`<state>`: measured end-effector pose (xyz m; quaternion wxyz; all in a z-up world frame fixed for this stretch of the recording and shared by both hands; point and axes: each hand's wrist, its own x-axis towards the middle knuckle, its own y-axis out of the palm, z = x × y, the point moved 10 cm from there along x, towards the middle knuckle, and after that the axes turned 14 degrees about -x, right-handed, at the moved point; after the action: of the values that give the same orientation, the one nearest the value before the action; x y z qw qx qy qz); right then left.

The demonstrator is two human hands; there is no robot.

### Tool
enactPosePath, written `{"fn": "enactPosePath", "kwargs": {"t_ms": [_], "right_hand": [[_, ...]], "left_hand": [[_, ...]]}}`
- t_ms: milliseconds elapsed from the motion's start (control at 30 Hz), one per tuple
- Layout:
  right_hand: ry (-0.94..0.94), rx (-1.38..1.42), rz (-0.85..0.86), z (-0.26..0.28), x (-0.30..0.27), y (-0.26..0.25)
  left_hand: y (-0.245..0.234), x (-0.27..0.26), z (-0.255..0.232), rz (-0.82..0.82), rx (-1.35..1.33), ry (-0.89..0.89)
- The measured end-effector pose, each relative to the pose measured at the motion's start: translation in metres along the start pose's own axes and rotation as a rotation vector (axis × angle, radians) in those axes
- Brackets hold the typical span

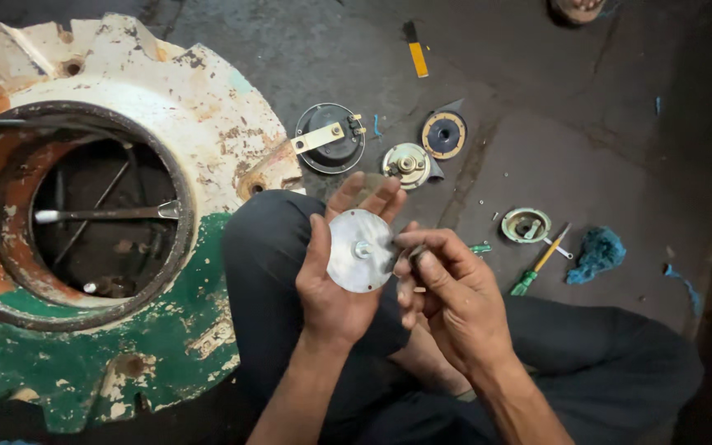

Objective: The person sits on the floor and uses a green screwdriver to adjust internal components of a small cylindrical metal part. They then wipe the part with a blue cloth, handle a small metal pin, and reassemble the components.

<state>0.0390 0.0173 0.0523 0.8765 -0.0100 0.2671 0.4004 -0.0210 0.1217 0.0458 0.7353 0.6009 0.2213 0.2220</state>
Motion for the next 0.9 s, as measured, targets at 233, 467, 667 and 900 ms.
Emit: {"fn": "enactPosePath", "kwargs": {"t_ms": [233, 467, 667, 900], "right_hand": [[-0.081, -0.102, -0.056, 0.006, 0.001, 0.003], [-0.076, -0.129, -0.122, 0.003, 0.008, 0.010], [-0.004, -0.156, -0.090, -0.017, 0.023, 0.031], [0.030, -0.175, -0.149, -0.025, 0.018, 0.030]], "left_hand": [[-0.002, -0.003, -0.005, 0.008, -0.013, 0.025], [-0.003, -0.003, -0.009, 0.027, 0.118, 0.078], [-0.007, -0.006, -0.018, 0.009, 0.206, 0.151], [-0.017, -0.012, -0.019, 0.041, 0.146, 0.140]]}}
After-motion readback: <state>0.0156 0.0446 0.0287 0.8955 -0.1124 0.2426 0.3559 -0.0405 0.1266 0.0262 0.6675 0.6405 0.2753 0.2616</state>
